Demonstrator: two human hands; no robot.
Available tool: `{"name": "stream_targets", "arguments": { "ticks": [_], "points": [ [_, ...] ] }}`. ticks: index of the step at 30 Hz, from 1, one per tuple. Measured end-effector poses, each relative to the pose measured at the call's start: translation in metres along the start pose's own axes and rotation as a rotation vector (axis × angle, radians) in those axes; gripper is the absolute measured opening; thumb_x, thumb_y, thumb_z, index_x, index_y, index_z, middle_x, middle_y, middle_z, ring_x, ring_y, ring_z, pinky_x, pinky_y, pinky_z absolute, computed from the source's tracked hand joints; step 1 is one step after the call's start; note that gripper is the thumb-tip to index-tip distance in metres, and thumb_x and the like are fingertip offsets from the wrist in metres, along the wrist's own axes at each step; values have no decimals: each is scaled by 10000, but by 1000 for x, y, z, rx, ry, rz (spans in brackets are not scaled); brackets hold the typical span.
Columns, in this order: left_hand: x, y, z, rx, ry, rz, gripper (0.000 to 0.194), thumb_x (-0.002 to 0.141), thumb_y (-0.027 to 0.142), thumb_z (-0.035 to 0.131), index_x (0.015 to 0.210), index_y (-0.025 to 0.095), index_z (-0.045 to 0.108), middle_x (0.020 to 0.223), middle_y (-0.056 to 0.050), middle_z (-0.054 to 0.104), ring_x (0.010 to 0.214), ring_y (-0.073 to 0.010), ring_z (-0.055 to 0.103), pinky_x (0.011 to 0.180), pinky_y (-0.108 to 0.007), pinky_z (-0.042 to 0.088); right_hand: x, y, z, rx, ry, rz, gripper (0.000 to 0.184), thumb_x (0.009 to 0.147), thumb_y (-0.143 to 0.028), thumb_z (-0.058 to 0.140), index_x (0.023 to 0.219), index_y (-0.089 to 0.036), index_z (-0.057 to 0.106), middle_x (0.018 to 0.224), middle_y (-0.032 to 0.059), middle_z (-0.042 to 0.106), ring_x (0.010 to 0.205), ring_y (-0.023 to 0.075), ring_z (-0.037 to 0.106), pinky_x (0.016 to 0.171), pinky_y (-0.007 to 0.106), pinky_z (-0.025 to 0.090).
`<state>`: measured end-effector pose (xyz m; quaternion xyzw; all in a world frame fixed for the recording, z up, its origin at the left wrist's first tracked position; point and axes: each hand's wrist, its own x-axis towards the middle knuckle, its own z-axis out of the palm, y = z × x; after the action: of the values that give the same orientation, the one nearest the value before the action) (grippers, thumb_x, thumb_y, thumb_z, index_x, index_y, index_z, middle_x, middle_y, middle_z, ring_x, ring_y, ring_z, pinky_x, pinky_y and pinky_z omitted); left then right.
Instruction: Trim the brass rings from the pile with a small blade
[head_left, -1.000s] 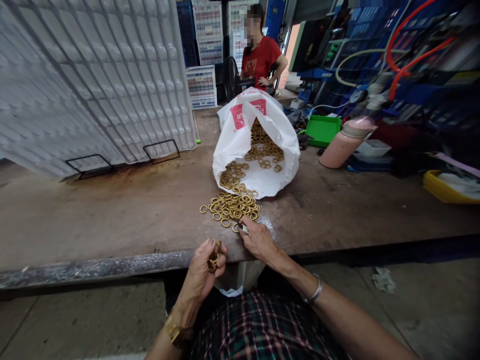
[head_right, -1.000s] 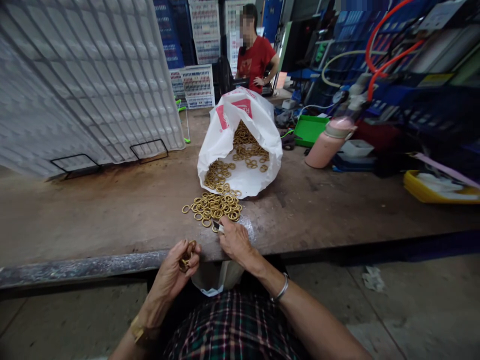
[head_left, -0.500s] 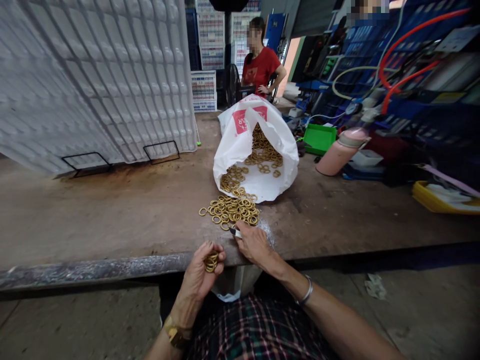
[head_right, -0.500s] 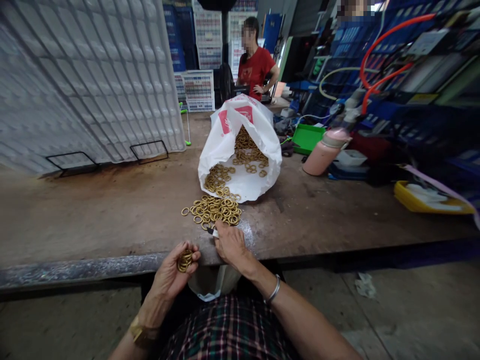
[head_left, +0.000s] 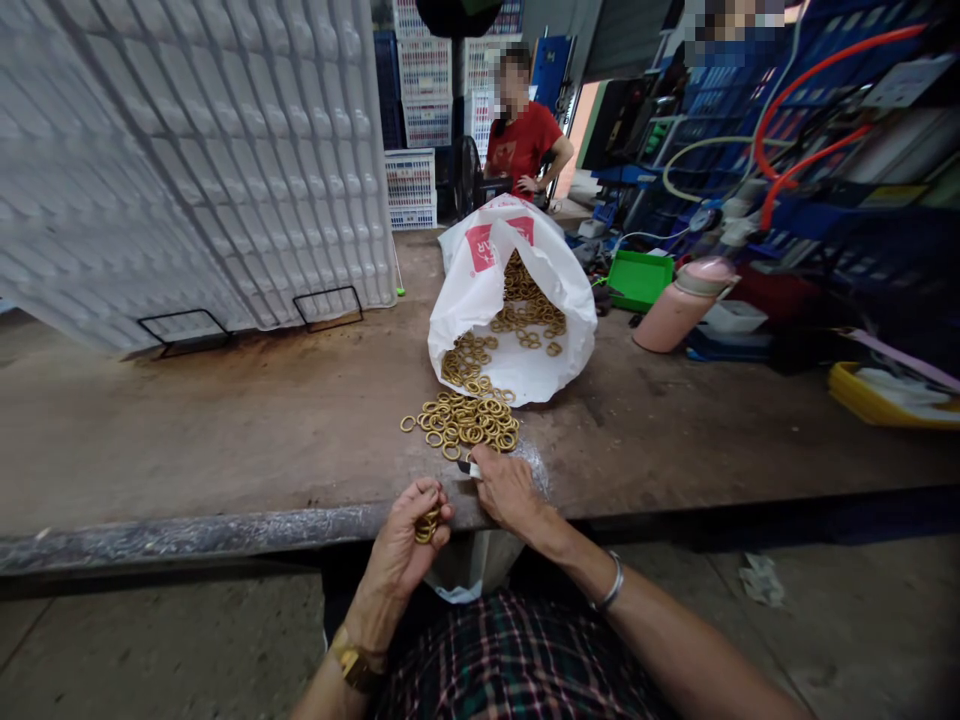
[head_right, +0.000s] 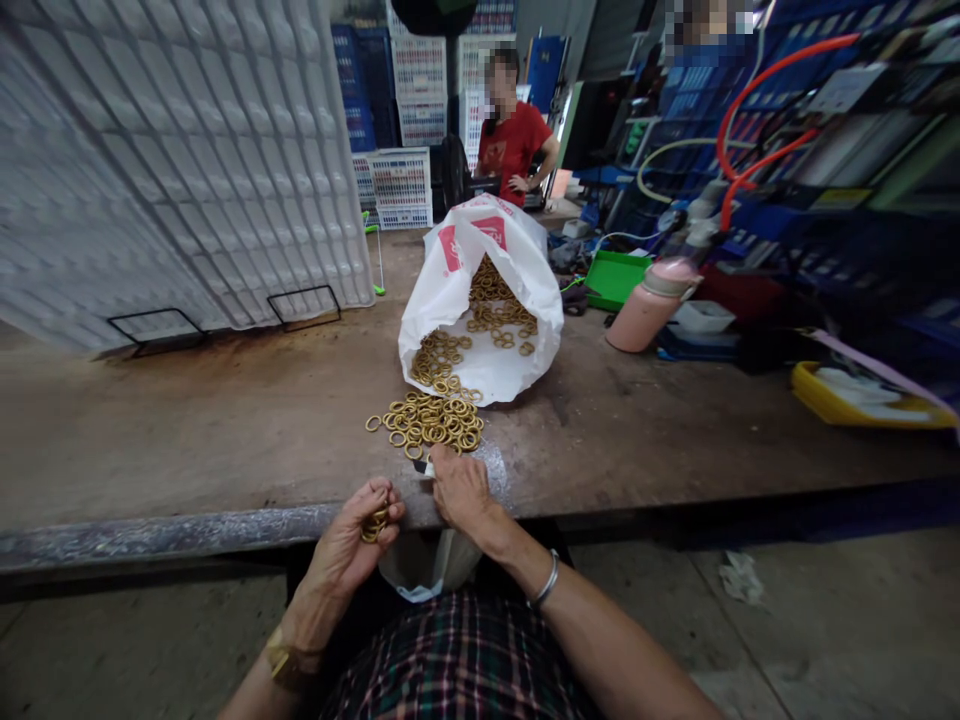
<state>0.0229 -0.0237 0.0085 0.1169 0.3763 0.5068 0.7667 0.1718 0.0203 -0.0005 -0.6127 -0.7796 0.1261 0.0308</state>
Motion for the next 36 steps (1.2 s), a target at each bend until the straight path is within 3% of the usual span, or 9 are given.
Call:
{"name": "stream_targets", "arguments": {
  "ticks": [6, 10, 14, 18, 21, 24, 28, 32, 36],
  "points": [
    [2, -8, 2, 112, 41, 59, 327, 611, 299, 725, 799, 166, 493, 545, 76, 427, 429, -36, 402, 358, -128, 220, 2, 4, 0, 128, 51, -11, 219, 758, -118, 411, 940, -163, 524, 822, 73, 637, 707, 173, 573, 611, 259, 333],
    [3, -13, 5, 212, 72, 94, 405, 624, 355, 707, 932, 173, 516, 561, 67, 464, 438, -48, 426, 365, -133, 235, 1, -1, -6, 703, 79, -34, 122, 796, -265, 415, 740, -185, 488, 623, -22, 528, 566, 106, 471, 546, 215, 336],
    [3, -14, 9, 219, 64, 103, 433, 624, 381, 706, 960, 171, 530, 581, 61, 479, 431, -38, 415, 369, -132, 237, -6, -15, -13, 1434, -175, 38, 240, 763, -436, 476, 734, -208, 407, 471, -116, 296, 347, 45, 209, 361, 178, 208],
    [4, -14, 9, 204, 53, 157, 362, 631, 395, 705, 856, 154, 555, 566, 54, 482, 423, -32, 394, 372, -139, 242, -11, -24, -10, 1715, -311, 55, 340, 687, -477, 579, 723, -214, 367, 466, -133, 283, 323, 23, 164, 322, 162, 150],
    [6, -15, 7, 254, 89, 220, 331, 636, 410, 697, 778, 151, 548, 517, 54, 476, 410, -40, 373, 372, -152, 235, -9, -20, -2, 1638, -278, 69, 297, 710, -466, 537, 727, -210, 385, 465, -129, 288, 325, 28, 170, 326, 165, 164],
    [6, -14, 6, 453, 161, 280, 299, 674, 429, 655, 724, 154, 548, 474, 57, 454, 394, -49, 346, 378, -171, 231, -3, -12, 2, 1341, -92, 57, 224, 746, -416, 488, 738, -195, 449, 478, -101, 340, 375, 51, 260, 374, 177, 226],
    [4, -10, 7, 824, 167, 448, 220, 741, 362, 593, 664, 156, 593, 491, 41, 464, 453, -71, 380, 459, -195, 302, 0, -8, -4, 932, 115, -101, 206, 778, -378, 458, 784, -184, 528, 620, -39, 487, 566, 94, 424, 536, 209, 331],
    [4, -8, 9, 946, 125, 582, 158, 736, 293, 588, 648, 166, 620, 554, 24, 510, 532, -98, 423, 533, -213, 341, 0, -11, -6, 787, 103, -147, 218, 797, -343, 424, 663, -182, 487, 601, -40, 453, 576, 97, 411, 562, 216, 315],
    [2, -9, 11, 862, 133, 442, 231, 733, 372, 588, 647, 157, 586, 494, 43, 459, 460, -79, 386, 468, -201, 312, 3, -11, -1, 878, 56, -102, 223, 778, -311, 415, 595, -185, 434, 564, -51, 406, 552, 92, 382, 539, 206, 304]
  ]
}}
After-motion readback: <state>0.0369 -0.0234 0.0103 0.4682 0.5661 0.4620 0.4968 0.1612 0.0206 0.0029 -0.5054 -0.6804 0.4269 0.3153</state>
